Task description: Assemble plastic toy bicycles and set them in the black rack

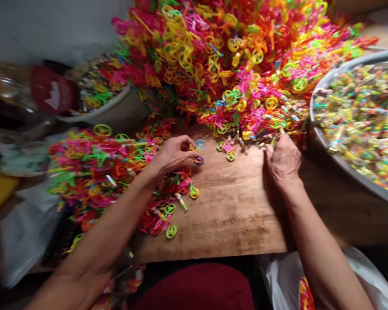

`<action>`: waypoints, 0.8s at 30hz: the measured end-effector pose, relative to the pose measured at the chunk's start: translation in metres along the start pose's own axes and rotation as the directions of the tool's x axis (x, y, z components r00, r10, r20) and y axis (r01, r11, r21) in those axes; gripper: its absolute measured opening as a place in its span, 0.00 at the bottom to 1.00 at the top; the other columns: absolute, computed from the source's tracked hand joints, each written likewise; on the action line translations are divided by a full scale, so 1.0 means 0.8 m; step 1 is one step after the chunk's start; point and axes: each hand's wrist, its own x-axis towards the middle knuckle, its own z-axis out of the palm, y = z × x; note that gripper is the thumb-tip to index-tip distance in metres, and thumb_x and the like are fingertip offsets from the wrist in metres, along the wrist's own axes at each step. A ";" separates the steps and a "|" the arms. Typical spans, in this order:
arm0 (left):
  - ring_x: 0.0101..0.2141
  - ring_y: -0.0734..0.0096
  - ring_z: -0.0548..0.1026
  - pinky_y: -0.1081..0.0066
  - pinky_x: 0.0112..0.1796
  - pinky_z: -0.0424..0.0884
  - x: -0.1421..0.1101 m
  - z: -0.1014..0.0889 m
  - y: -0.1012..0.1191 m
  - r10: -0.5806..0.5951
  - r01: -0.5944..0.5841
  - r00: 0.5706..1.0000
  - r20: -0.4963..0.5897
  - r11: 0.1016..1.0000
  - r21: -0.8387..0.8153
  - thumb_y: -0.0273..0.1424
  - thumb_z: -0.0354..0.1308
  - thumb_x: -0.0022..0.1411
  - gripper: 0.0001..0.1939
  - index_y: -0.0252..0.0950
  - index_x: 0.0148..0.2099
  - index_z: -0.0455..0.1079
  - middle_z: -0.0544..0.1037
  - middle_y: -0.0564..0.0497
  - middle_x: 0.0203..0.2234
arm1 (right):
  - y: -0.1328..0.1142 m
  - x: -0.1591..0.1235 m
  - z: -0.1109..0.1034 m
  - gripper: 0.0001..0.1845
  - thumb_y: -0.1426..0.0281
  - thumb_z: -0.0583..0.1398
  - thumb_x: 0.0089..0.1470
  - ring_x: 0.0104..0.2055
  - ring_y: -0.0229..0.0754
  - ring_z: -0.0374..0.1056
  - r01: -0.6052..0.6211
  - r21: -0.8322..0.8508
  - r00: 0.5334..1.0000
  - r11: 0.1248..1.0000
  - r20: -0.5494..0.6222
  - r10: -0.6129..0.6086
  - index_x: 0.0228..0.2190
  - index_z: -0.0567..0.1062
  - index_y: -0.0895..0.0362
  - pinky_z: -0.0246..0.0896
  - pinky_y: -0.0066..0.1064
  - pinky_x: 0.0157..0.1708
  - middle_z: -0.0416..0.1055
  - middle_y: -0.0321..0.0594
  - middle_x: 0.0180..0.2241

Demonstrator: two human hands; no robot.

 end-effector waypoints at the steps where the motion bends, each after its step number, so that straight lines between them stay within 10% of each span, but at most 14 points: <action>1: 0.25 0.77 0.68 0.75 0.28 0.60 -0.006 0.001 0.001 -0.016 0.016 1.000 0.000 0.992 -0.126 0.31 0.70 0.50 0.11 0.35 0.35 0.73 0.73 0.57 0.23 | 0.003 0.003 0.003 0.10 0.64 0.66 0.55 0.27 0.43 0.66 -0.020 0.051 1.000 0.999 0.020 0.019 0.36 0.77 0.57 0.61 0.38 0.32 0.75 0.46 0.30; 7: 0.25 0.81 0.71 0.77 0.28 0.64 -0.049 0.025 0.000 -0.140 0.279 0.959 0.244 0.589 -0.758 0.33 0.76 0.45 0.26 0.30 0.47 0.75 0.79 0.52 0.30 | -0.037 -0.041 -0.034 0.08 0.62 0.66 0.57 0.25 0.41 0.70 -0.070 0.400 0.995 0.914 0.096 0.034 0.34 0.79 0.53 0.66 0.35 0.27 0.75 0.39 0.27; 9: 0.26 0.82 0.72 0.78 0.28 0.65 -0.062 0.039 0.000 -0.137 0.380 0.923 0.359 0.456 -0.805 0.32 0.78 0.43 0.24 0.29 0.41 0.75 0.78 0.52 0.30 | -0.076 -0.070 -0.051 0.10 0.61 0.70 0.54 0.28 0.41 0.74 -0.169 0.730 0.981 0.663 0.188 0.043 0.34 0.78 0.52 0.70 0.34 0.27 0.77 0.39 0.32; 13: 0.23 0.84 0.71 0.80 0.25 0.65 -0.083 0.063 0.002 -0.061 0.508 0.851 0.521 0.347 -0.789 0.35 0.78 0.48 0.21 0.27 0.37 0.75 0.77 0.52 0.28 | -0.134 -0.113 -0.056 0.12 0.60 0.69 0.55 0.22 0.36 0.70 -0.274 0.878 0.943 0.393 0.325 -0.068 0.35 0.77 0.54 0.70 0.31 0.23 0.75 0.33 0.27; 24: 0.21 0.81 0.73 0.77 0.24 0.73 -0.098 0.090 0.004 -0.014 0.517 0.845 0.535 0.281 -0.808 0.31 0.71 0.58 0.12 0.27 0.39 0.76 0.80 0.51 0.27 | -0.111 -0.144 -0.054 0.12 0.61 0.69 0.56 0.29 0.37 0.74 -0.312 0.813 0.924 0.492 0.381 -0.044 0.39 0.82 0.54 0.74 0.29 0.29 0.80 0.38 0.33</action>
